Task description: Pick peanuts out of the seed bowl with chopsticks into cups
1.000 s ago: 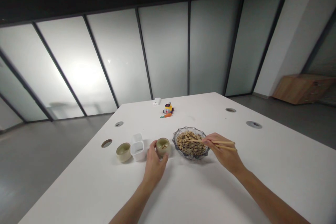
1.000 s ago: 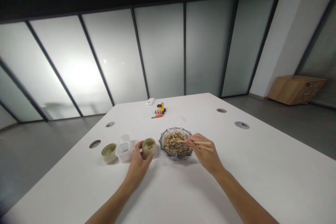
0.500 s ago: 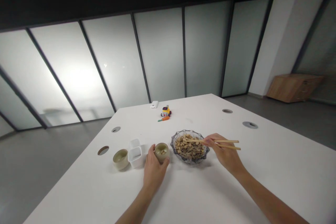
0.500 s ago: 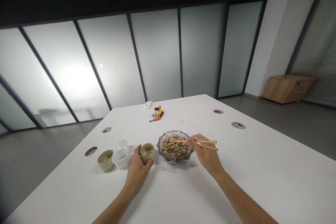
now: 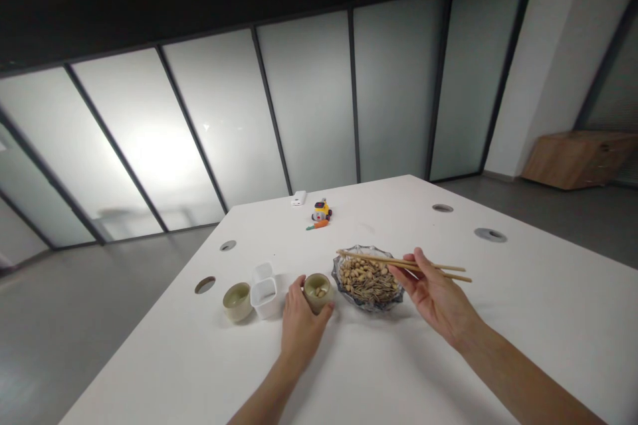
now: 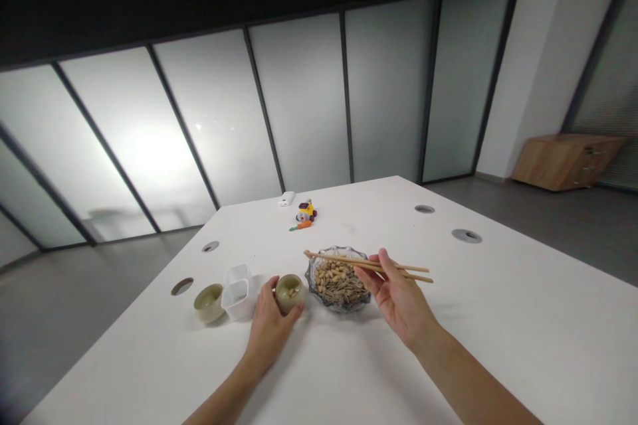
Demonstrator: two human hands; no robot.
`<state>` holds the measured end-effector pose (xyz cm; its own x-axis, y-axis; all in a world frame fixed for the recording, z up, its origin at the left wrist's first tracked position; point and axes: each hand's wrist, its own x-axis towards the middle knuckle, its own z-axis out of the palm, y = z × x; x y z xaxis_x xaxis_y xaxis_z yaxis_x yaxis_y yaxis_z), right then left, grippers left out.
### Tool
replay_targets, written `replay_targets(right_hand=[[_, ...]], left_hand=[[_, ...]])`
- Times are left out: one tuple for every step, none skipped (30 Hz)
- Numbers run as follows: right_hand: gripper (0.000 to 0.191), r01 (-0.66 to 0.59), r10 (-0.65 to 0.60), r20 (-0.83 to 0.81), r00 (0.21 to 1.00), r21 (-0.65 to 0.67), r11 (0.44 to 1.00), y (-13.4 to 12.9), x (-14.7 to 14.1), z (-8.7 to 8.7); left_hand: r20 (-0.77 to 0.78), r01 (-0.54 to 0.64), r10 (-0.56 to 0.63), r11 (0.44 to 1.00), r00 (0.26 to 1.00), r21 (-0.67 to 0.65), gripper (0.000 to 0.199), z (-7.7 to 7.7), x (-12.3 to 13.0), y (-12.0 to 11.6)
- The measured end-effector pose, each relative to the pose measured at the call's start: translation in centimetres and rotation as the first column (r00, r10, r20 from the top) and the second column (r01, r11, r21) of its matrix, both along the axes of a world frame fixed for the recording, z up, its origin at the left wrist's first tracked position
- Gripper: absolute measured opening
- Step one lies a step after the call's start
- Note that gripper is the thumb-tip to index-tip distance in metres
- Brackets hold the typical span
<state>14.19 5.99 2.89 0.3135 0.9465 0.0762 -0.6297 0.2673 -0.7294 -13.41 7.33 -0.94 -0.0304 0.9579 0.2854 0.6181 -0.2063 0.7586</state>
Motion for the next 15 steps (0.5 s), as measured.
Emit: replay_targets(right_hand=[[0.029,-0.008,0.008,-0.017,1.000,-0.005,1.000,-0.1,0.0,0.1],[0.029,-0.016,0.015,-0.042,0.999,-0.017,1.000,-0.2,-0.1,0.2],[0.030,-0.023,0.021,-0.073,0.997,-0.032,0.999,-0.3,-0.2,0.3],[0.031,-0.031,0.025,-0.106,0.994,-0.048,0.998,-0.5,-0.3,0.4],[0.032,-0.039,0.030,-0.138,0.990,-0.062,0.997,-0.6,-0.4,0.6],[0.033,-0.049,0.037,-0.162,0.986,-0.073,0.996,-0.8,-0.5,0.8],[0.034,-0.062,0.048,-0.176,0.983,-0.078,0.995,-1.0,-0.6,1.0],[0.035,-0.077,0.062,-0.175,0.983,-0.077,0.994,-1.2,-0.7,1.3],[0.034,-0.092,0.080,-0.162,0.984,-0.070,0.993,-1.4,-0.8,1.5],[0.034,-0.106,0.097,-0.138,0.986,-0.059,0.993,-1.6,-0.9,1.7],[0.033,-0.116,0.110,-0.107,0.988,-0.047,0.992,-1.8,-1.0,1.9],[0.033,-0.118,0.116,-0.076,0.990,-0.034,0.992,-2.0,-1.1,2.1],[0.034,-0.112,0.111,-0.045,0.993,-0.020,0.993,-2.1,-1.2,2.2],[0.034,-0.098,0.098,-0.014,0.995,-0.006,0.995,-2.2,-1.3,2.4],[0.034,-0.081,0.080,0.019,0.997,0.010,0.997,-2.3,-1.4,2.4]], left_hand=[[-0.001,0.000,0.000,1.000,1.000,0.005,0.073,0.0,0.0,0.0],[-0.001,0.000,0.000,1.000,1.000,0.008,0.072,0.0,0.0,0.0],[-0.002,0.002,-0.002,1.000,1.000,0.011,0.072,0.0,0.0,0.0],[-0.004,0.002,-0.002,1.000,1.000,0.015,0.071,-0.1,0.0,0.0],[-0.005,0.001,-0.001,1.000,1.000,0.022,0.071,-0.1,0.0,0.0],[-0.006,0.000,0.001,0.999,1.000,0.032,0.070,-0.1,0.0,0.0],[-0.007,-0.002,0.003,0.999,1.000,0.044,0.068,-0.2,0.0,0.0],[-0.008,-0.004,0.004,0.998,1.000,0.057,0.067,-0.3,0.0,0.1],[-0.010,-0.003,0.004,0.998,1.000,0.068,0.066,-0.4,0.0,0.1],[-0.014,-0.002,0.003,0.997,1.000,0.074,0.065,-0.5,0.0,0.2],[-0.019,-0.002,0.004,0.997,1.000,0.074,0.065,-0.6,0.0,0.2],[-0.024,-0.005,0.006,0.997,1.000,0.072,0.066,-0.7,0.0,0.3],[-0.028,-0.008,0.010,0.998,1.000,0.068,0.066,-0.7,0.0,0.3],[-0.031,-0.011,0.013,0.998,0.999,0.068,0.067,-0.8,0.1,0.3],[-0.031,-0.013,0.015,0.998,0.999,0.069,0.067,-0.8,0.1,0.3]])
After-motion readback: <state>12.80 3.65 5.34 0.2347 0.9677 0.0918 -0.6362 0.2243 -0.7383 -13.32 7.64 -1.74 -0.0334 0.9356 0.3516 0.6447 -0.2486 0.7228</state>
